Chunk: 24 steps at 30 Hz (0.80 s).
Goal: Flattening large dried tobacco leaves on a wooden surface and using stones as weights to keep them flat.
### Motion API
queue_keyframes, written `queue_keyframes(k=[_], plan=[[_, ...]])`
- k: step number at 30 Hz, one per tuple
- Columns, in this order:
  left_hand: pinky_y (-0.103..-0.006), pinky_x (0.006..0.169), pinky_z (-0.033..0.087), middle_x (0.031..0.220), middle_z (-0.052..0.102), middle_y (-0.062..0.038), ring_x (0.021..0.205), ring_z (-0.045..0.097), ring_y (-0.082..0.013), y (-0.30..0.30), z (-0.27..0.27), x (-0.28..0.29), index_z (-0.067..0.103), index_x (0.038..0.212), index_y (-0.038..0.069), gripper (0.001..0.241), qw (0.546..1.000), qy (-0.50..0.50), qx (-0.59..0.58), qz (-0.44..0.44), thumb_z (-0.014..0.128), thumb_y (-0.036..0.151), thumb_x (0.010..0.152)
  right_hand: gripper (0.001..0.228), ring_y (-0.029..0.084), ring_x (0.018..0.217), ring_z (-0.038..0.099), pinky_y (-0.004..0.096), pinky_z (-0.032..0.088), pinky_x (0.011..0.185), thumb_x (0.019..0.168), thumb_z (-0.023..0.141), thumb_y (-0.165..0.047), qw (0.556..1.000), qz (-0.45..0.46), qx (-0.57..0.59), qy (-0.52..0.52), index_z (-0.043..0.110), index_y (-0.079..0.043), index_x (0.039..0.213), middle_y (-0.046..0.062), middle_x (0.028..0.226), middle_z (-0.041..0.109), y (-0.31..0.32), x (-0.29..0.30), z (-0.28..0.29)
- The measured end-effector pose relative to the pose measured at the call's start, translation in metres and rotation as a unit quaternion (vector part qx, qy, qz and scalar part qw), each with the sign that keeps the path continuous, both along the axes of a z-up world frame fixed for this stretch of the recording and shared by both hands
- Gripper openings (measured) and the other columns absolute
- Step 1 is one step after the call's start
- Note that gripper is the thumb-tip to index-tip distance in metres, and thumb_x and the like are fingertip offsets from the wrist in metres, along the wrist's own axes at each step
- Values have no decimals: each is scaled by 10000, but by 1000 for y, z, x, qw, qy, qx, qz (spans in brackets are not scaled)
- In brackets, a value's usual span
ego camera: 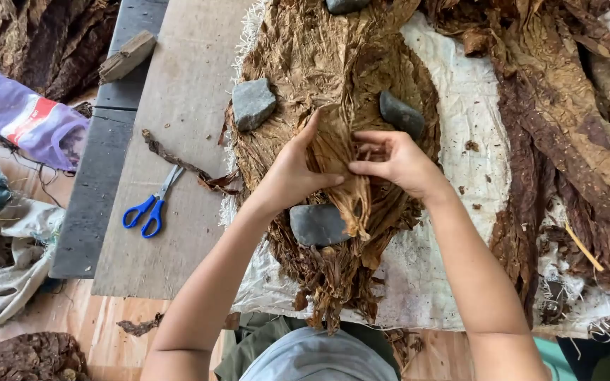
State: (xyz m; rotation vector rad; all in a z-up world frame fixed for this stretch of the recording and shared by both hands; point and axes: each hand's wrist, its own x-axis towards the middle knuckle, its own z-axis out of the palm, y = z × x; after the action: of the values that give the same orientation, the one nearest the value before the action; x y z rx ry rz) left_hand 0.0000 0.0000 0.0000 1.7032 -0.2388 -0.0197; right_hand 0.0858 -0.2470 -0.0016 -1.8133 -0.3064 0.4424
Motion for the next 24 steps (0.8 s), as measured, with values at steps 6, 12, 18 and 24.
queue_keyframes(k=[6, 12, 18, 24], plan=[[-575, 1228, 610, 1840, 313, -386, 1605, 470, -572, 15, 2, -4, 78, 1856, 10, 1313, 997, 40, -64, -18, 906, -159, 852, 584, 219, 1057, 840, 331, 720, 883, 842, 960, 32, 996, 31, 42, 74, 814, 6, 1406, 148, 1167, 885, -7, -23, 24], [-564, 1146, 682, 1811, 409, -343, 1512, 589, -555, 59, -12, 11, 141, 1842, -17, 1218, 998, 43, -51, 6, 856, -196, 872, 557, 368, 952, 864, 457, 741, 846, 847, 868, 182, 993, 23, 31, 108, 781, 93, 1390, 289, 1065, 848, -46, -22, 20], [-474, 1347, 544, 1732, 551, -224, 1580, 597, -321, 58, -15, 31, 146, 1808, -12, 1053, 991, 76, -52, 96, 837, 135, 1027, 574, 227, 1146, 834, 329, 720, 1053, 925, 895, -25, 989, -46, -138, 11, 695, -81, 1461, 103, 1260, 830, -6, -50, 67], [-384, 1155, 792, 1572, 656, -182, 1234, 807, -217, 36, 29, 36, 142, 1822, 50, 919, 992, 26, -20, 122, 730, 20, 1117, 730, 202, 1213, 643, 415, 620, 1075, 906, 817, -835, 782, 291, -536, -124, 719, -198, 1249, 16, 1264, 736, 64, -84, 48]])
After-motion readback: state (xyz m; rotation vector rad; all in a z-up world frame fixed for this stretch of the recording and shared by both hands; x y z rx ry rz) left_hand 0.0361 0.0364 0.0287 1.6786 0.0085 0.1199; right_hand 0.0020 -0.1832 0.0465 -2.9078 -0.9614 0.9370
